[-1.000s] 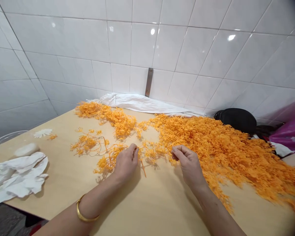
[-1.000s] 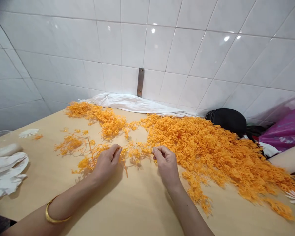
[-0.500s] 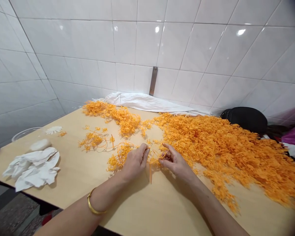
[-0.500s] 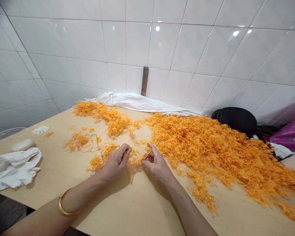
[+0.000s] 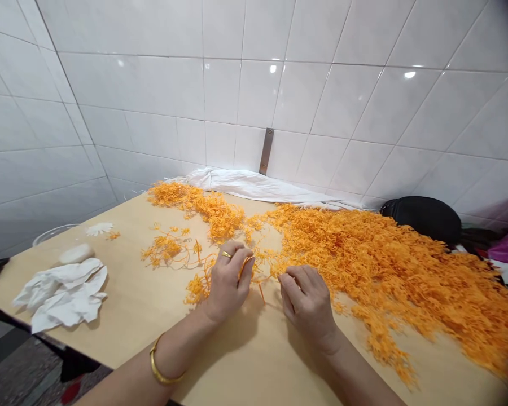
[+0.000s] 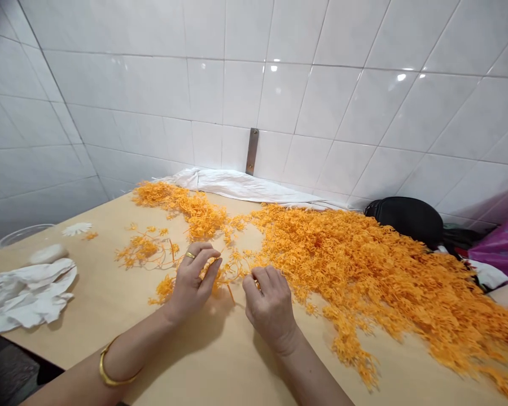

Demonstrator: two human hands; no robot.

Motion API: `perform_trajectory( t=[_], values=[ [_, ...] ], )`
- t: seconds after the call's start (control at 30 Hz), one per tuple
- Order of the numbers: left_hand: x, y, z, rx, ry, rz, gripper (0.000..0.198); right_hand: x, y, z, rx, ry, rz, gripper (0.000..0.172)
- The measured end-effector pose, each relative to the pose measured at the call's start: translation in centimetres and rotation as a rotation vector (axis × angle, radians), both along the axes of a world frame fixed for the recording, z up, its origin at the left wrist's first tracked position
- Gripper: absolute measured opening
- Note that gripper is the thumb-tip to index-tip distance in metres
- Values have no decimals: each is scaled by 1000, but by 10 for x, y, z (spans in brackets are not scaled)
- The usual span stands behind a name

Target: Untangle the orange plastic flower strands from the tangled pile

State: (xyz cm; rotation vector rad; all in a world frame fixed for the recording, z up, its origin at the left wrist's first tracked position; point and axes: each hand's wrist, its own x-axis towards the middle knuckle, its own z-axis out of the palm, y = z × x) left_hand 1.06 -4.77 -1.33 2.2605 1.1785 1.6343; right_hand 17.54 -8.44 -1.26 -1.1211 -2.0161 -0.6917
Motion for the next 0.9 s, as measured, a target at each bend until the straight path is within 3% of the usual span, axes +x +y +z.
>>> perform_trajectory(
  t=[0.07,0.13,0.23,0.3,0.43,0.53,0.67,0.8,0.9],
  values=[
    [-1,-6,7,68,60,-43,11,-2,1,0,41,-34,-40,15],
    [0,-12,14,18,120,-84,15,-4,1,-1,50,-54,-75,17],
    [7,-18,26,-214,167,-113,29,-7,1,-1,70,-70,-108,16],
    [14,-16,33,-457,161,-149,38,-9,0,-1,91,-72,-101,15],
    [27,1,33,-1041,-147,-337,38,-15,-3,-5,107,-123,3,18],
    [31,14,23,-1250,-496,-407,27,-18,-2,-11,48,-148,93,22],
    [27,20,12,-1229,-681,-349,21,-20,-5,-12,-158,-76,199,18],
    [11,20,11,-981,-576,-310,13,-15,-9,-3,-201,205,319,37],
    [-5,17,14,-876,-499,-340,13,-7,-7,4,-186,500,232,37]
  ],
)
